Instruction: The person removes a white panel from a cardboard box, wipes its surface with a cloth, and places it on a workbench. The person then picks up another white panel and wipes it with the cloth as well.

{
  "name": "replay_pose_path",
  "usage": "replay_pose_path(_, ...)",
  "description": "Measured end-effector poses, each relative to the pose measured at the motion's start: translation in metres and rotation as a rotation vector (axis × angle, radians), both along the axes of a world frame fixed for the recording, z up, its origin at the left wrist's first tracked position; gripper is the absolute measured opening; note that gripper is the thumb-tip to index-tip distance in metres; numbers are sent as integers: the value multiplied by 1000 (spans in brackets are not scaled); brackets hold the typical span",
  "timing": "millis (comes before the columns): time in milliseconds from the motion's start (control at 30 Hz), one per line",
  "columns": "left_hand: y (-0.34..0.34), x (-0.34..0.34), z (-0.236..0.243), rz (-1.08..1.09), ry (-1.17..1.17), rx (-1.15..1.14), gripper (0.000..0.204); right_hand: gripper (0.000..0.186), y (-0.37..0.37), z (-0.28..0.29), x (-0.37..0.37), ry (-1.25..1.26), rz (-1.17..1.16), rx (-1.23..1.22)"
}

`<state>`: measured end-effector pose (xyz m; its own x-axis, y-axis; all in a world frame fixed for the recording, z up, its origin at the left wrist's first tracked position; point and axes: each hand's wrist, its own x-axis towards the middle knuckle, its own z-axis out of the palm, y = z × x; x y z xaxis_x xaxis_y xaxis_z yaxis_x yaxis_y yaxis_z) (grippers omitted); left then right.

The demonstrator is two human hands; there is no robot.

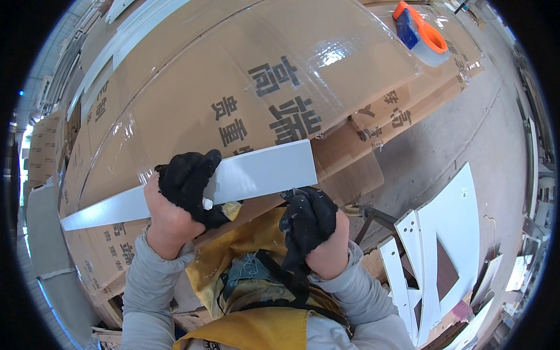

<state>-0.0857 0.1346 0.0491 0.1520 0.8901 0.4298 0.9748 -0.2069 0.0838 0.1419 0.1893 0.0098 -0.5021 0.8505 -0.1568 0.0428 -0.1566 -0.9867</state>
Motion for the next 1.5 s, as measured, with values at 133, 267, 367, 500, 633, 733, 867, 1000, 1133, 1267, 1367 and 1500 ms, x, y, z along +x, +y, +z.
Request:
replay_pose_path(133, 0, 0, -1, -3, -6, 8, 59, 19, -8, -6, 3, -4, -49, -67)
replay_pose_path(267, 0, -3, -1, -3, -8, 1, 62, 20, -7, 11, 1, -1, -57, -59)
replay_pose_path(367, -2, 0, -1, 18, -32, -1, 60, 20, -6, 16, -2, -24, -45, -61)
replay_pose_path(500, -2, 0, 2, 2, 19, 5, 60, 21, -3, 16, -1, -92, -11, -31)
replay_pose_path(633, -4, -4, -7, -2, 54, 32, 58, 22, -4, 13, -2, -92, -26, -25)
replay_pose_path(733, -4, -1, -5, 19, 21, 22, 58, 22, -6, 3, -2, -71, -47, 77)
replay_pose_path(867, -2, 1, 0, 14, 23, 33, 58, 23, -7, 7, -4, -18, -73, -3)
replay_pose_path(1000, -2, -1, -2, 13, 39, 25, 59, 26, -7, 9, -1, -65, -61, -25)
replay_pose_path(1133, -4, -1, -2, 13, 48, 29, 60, 31, -9, 3, -2, -144, -10, 145)
replay_pose_path(1267, -3, 1, -2, 16, 37, 45, 59, 32, -5, 5, -3, -227, 40, 211)
replay_pose_path(1367, -3, 1, -2, 25, 26, 47, 59, 31, -5, 6, -4, -207, 2, 204)
replay_pose_path(1500, -3, 0, -2, 5, 36, 47, 59, 30, -4, 7, -3, -151, -25, 132)
